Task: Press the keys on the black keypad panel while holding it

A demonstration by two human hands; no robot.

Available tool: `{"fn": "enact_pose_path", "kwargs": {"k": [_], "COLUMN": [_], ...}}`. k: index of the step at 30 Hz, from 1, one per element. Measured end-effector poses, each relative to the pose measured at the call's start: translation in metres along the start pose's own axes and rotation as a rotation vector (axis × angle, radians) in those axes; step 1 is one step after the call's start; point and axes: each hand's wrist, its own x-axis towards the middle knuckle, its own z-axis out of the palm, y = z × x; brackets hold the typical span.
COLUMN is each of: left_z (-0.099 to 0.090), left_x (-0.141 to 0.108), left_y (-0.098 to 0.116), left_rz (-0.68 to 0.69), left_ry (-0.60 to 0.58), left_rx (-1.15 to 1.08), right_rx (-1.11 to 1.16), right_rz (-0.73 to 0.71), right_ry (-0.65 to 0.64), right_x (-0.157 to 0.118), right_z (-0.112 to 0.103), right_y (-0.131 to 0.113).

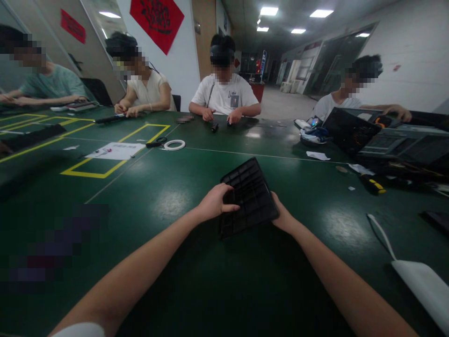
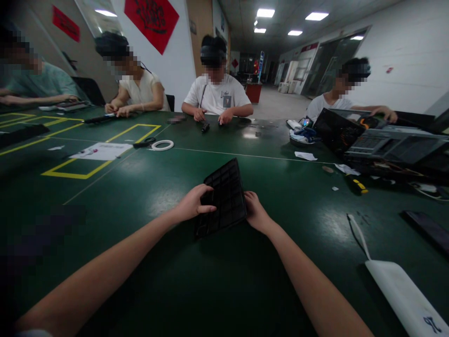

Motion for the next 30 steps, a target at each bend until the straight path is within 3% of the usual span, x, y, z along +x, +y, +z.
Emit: {"fn": "enact_pose_path", "kwargs": {"k": [5, 9, 12, 15, 20, 25, 30], "left_z": [-0.051, -0.094, -0.114, -0.121, -0.097, -0.040, 0.011], "left_x": [-0.005, -0.011, -0.010, -0.006, 0.000, 0.002, 0.000], "left_y": [-0.064, -0.108, -0.123, -0.124, -0.102, -0.053, 0.000], "left_rz": [-0.228, -0.395, -0.483, -0.529, -0.501, -0.268, -0.093], "left_ry": [0.104, 0.047, -0.059, -0.110, -0.059, 0.091, 0.146], "left_rx": [0.320, 0.547, 0.651, 0.707, 0.715, 0.530, 0.168], "right_rx": [-0.197, -0.460, -0.628, -0.666, -0.503, -0.168, 0.396], "right_rz": [0.229, 0.340, 0.460, 0.544, 0.521, 0.440, 0.337], "right_ry": [0.047, 0.073, 0.098, 0.147, 0.223, 0.176, 0.157], "right_x": [-0.010, -0.034, -0.050, -0.057, -0.050, -0.022, -0.005], "right_z": [-0.045, -0.080, -0.094, -0.098, -0.078, -0.036, 0.001], "right_y": [0.055, 0.107, 0.137, 0.148, 0.120, 0.050, -0.004]}}
